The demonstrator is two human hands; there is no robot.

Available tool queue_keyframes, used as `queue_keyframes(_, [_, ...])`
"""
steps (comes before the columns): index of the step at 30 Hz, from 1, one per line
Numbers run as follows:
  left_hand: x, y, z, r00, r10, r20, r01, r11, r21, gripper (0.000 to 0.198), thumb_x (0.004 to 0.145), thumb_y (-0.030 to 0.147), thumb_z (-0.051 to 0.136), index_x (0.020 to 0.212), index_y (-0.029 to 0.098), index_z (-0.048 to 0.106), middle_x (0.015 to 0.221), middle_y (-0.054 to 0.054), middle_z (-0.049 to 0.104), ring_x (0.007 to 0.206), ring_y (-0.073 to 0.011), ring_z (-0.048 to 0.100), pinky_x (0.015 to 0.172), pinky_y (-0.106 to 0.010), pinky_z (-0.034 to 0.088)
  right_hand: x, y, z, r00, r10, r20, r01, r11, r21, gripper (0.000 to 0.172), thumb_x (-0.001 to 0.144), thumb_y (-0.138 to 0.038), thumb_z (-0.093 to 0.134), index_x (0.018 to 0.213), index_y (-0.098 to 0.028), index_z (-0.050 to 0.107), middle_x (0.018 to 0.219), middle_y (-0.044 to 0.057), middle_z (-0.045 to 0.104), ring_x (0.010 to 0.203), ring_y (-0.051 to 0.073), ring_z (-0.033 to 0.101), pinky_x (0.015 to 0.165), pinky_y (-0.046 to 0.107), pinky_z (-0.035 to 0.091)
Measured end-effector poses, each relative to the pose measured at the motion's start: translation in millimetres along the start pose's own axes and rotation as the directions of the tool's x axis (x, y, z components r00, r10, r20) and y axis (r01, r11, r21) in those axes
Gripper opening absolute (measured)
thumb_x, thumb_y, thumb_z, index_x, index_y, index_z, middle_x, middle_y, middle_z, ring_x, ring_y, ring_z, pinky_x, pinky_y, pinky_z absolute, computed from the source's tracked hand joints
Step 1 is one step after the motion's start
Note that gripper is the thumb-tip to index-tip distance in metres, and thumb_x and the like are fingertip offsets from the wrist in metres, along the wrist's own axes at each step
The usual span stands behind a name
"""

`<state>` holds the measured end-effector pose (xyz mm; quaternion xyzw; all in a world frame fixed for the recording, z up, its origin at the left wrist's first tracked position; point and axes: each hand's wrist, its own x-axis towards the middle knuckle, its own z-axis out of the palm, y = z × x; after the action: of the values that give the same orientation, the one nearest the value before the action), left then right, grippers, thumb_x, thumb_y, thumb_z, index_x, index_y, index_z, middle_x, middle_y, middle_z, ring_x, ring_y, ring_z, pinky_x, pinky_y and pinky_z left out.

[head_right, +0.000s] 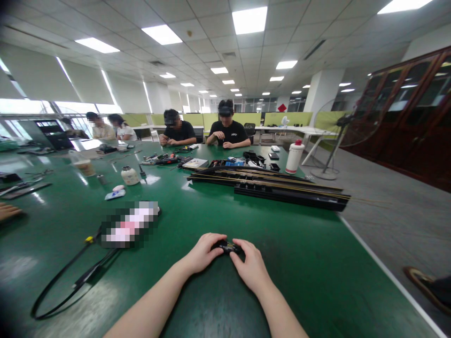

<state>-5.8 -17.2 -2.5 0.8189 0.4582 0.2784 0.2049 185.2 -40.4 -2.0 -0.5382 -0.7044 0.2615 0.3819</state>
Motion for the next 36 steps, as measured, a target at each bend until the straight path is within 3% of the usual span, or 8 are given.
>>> queue_keyframes(7, [-0.2,-0.1,-0.7,1.000,0.000,0.019,0.001,0.999,-0.049,0.041,0.078,0.018,0.064,0.118,0.021,0.054,0.117,-0.005,0.061,0.109,-0.0215,0.053,0.099,-0.036,0.037,-0.3,0.9,1.1,0.999,-0.028,-0.025,0.029,0.998,0.047,0.028,0.074,-0.030,0.059,0.099,-0.022,0.067,0.108,0.008,0.067,0.105,0.025,0.058,0.096,0.042,0.042])
queue_keyframes(28, [0.2,-3.9,3.3,1.000,0.023,0.010,-0.022,0.997,-0.074,0.043,0.076,0.018,0.067,0.117,0.023,0.055,0.116,-0.004,0.061,0.109,-0.0219,0.053,0.100,-0.038,0.037,-0.1,-0.8,-1.2,0.997,-0.053,0.062,0.055,0.998,-0.031,0.019,0.078,-0.030,0.056,0.092,-0.022,0.067,0.106,0.008,0.066,0.104,0.024,0.057,0.095,0.042,0.041])
queue_keyframes(36, [-0.2,-1.5,0.8,1.000,0.002,0.020,0.000,0.997,-0.079,0.042,0.077,0.019,0.065,0.117,0.024,0.055,0.117,-0.005,0.060,0.111,-0.0226,0.052,0.100,-0.039,0.036,1.3,0.9,-0.6,1.000,0.023,-0.016,-0.021,0.993,0.117,0.020,0.076,-0.032,0.057,0.091,-0.023,0.066,0.101,0.006,0.068,0.099,0.023,0.060,0.092,0.040,0.044])
